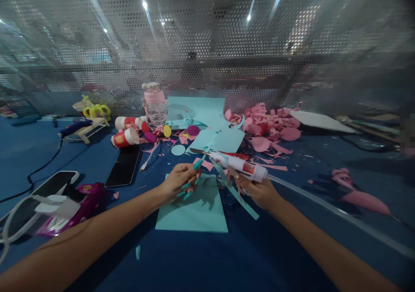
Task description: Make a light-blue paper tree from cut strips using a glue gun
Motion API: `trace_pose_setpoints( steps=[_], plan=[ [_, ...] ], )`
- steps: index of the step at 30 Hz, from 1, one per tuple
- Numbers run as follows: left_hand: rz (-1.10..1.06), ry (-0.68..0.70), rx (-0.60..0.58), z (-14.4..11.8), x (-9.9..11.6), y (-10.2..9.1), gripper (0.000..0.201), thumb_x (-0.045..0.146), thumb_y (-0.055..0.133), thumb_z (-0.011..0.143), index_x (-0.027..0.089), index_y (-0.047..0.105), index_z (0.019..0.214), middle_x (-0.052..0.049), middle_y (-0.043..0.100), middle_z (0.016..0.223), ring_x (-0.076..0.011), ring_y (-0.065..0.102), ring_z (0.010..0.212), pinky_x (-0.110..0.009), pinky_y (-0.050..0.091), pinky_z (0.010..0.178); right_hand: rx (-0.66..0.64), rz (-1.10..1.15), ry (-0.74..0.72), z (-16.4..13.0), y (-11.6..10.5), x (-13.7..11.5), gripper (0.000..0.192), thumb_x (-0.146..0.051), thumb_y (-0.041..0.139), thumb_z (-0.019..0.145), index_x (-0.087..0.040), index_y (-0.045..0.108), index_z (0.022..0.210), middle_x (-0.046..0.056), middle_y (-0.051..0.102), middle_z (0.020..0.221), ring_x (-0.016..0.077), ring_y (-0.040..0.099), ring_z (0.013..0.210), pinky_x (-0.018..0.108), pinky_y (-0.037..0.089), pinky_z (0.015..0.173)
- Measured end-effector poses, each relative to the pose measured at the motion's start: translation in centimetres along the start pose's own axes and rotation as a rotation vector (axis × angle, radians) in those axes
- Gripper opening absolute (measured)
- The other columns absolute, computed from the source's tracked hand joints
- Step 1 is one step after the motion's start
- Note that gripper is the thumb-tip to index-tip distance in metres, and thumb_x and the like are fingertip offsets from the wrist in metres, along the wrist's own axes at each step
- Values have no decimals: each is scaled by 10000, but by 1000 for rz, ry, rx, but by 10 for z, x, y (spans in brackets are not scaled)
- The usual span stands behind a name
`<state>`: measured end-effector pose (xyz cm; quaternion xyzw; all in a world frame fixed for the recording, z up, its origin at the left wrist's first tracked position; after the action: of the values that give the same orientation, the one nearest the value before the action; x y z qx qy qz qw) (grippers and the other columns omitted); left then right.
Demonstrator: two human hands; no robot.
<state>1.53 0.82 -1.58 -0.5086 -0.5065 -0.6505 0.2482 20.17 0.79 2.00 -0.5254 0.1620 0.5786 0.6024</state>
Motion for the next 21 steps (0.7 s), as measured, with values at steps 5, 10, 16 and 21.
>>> trace_pose_setpoints(
  steps=[5, 10, 16, 21],
  plan=[
    [-70, -1, -54, 0, -1, 2, 368, 417, 633, 693, 119, 459, 566, 88, 333, 350, -9, 280, 253, -137, 214, 277, -68, -13, -16, -5, 1, 7, 408, -533, 458, 781, -195, 686, 781, 30, 545, 489, 194, 586, 634, 296, 483, 558],
    [-129, -11, -79, 0, -2, 1, 330, 378, 624, 716, 117, 469, 588, 92, 307, 353, -10, 258, 257, -136, 169, 264, -3, -6, -47, -3, -2, 2, 369, -485, 475, 789, -196, 670, 909, 49, 594, 574, 226, 604, 764, 325, 498, 645],
    [-173, -9, -124, 0, -2, 3, 337, 378, 656, 689, 115, 471, 589, 92, 323, 359, -6, 250, 258, -137, 191, 266, -82, -21, -93, -3, 0, -1, 328, -461, 488, 789, -178, 645, 844, 53, 619, 660, 186, 579, 653, 318, 484, 628],
    [-174, -14, -117, 0, -2, 4, 336, 381, 645, 700, 118, 469, 586, 93, 297, 355, -8, 229, 260, -137, 155, 257, -54, -113, -129, -3, -1, -1, 277, -396, 468, 815, -179, 621, 896, 62, 624, 737, 194, 580, 756, 315, 473, 688]
  ],
)
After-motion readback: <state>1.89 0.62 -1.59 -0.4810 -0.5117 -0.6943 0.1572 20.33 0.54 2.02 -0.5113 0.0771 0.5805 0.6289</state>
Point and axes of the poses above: each hand's wrist, its own z-axis towards the middle knuckle, its own y-axis out of the palm, x = y × z, the point moved 3 cm from there along z, towards the middle knuckle
